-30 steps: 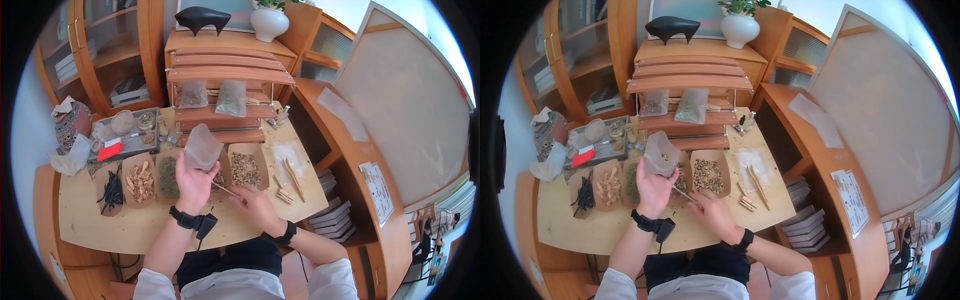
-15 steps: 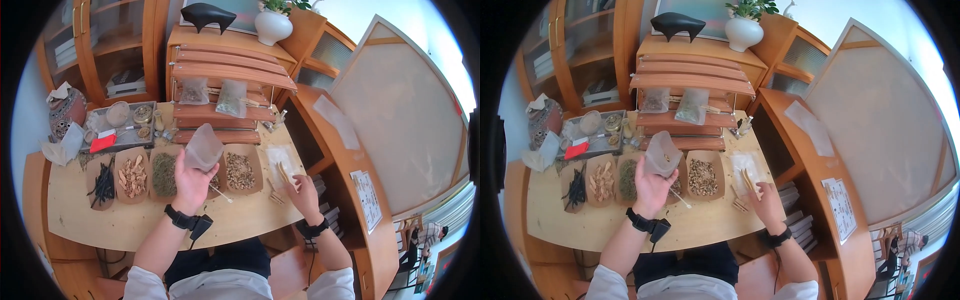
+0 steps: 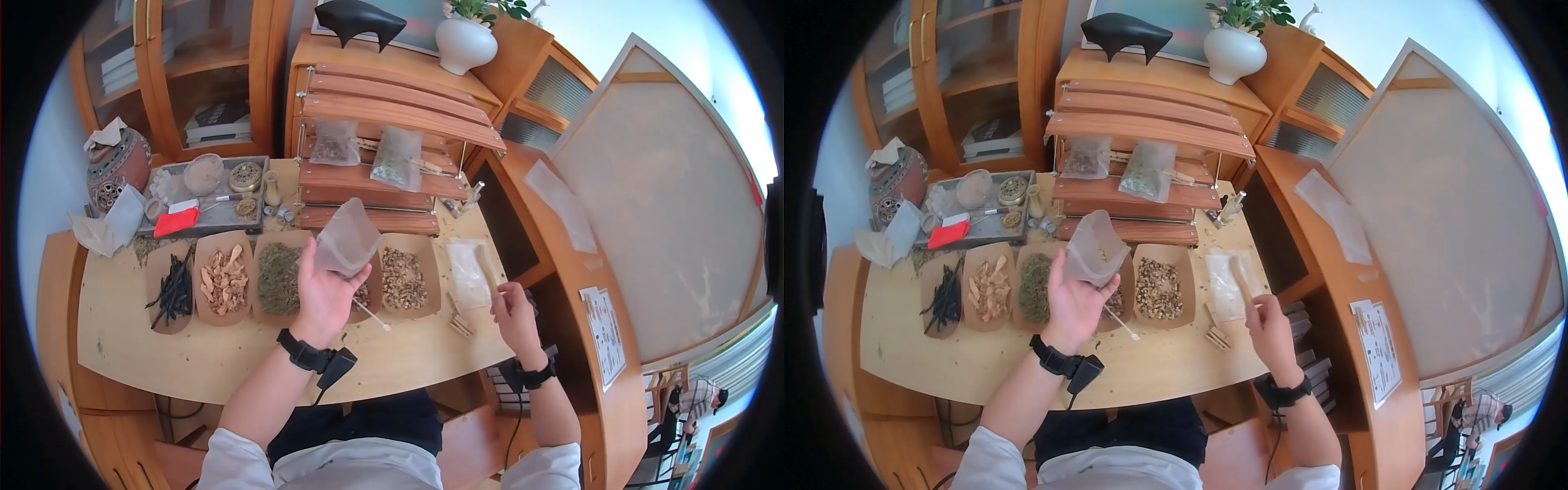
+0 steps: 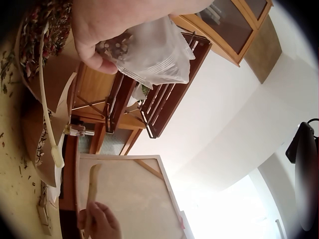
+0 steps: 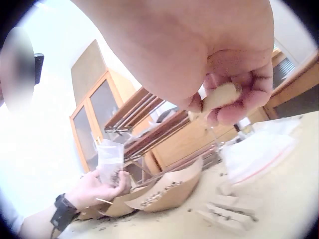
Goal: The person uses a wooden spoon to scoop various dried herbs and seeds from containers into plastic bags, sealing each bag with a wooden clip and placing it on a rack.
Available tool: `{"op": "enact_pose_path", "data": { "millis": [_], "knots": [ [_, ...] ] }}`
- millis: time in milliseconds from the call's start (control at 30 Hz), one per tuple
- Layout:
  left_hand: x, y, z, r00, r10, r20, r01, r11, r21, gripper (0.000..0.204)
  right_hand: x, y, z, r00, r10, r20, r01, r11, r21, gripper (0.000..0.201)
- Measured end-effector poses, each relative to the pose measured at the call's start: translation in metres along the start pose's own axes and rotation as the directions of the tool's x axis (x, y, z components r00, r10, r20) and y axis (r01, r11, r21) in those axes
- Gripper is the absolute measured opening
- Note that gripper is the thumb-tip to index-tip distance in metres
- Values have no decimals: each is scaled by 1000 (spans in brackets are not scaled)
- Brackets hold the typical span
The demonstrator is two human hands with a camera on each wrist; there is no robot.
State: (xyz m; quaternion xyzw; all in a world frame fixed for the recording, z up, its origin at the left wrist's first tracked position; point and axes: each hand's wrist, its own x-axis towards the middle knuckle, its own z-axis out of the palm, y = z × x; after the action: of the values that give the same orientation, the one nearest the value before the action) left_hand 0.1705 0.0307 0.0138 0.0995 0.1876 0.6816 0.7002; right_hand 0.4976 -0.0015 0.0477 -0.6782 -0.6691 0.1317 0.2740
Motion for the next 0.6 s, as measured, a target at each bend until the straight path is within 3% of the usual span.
{"op": "enact_pose_path", "data": {
  "millis": [33, 100, 167, 267, 467, 600],
  "knots": [
    [0, 0, 0, 1000, 0, -2, 0, 1000, 1, 59, -2, -18, -7, 997, 15, 74, -16, 1000, 11, 22],
    [0, -2, 1, 1000, -5, -7, 5, 1000, 10, 59, -7, -50, -9, 971, -140, 194, 155, 986, -60, 18],
    [-2, -1, 4, 1000, -8, -13, 8, 1000, 23, 59, -9, -66, -2, 925, -303, 230, 325, 943, -64, 16],
    [0, -1, 1, 1000, -7, -5, 8, 1000, 15, 59, -5, -68, 14, 852, -439, 285, 498, 848, -182, 15],
    [0, 0, 1, 1000, -24, -6, 24, 1000, 13, 60, 11, -54, 34, 897, -400, 190, 438, 865, -246, 13],
    [3, -2, -5, 999, -51, 0, 51, 999, 10, 59, 15, -63, 8, 964, -173, 201, 216, 951, -219, 20]
  ]
}}
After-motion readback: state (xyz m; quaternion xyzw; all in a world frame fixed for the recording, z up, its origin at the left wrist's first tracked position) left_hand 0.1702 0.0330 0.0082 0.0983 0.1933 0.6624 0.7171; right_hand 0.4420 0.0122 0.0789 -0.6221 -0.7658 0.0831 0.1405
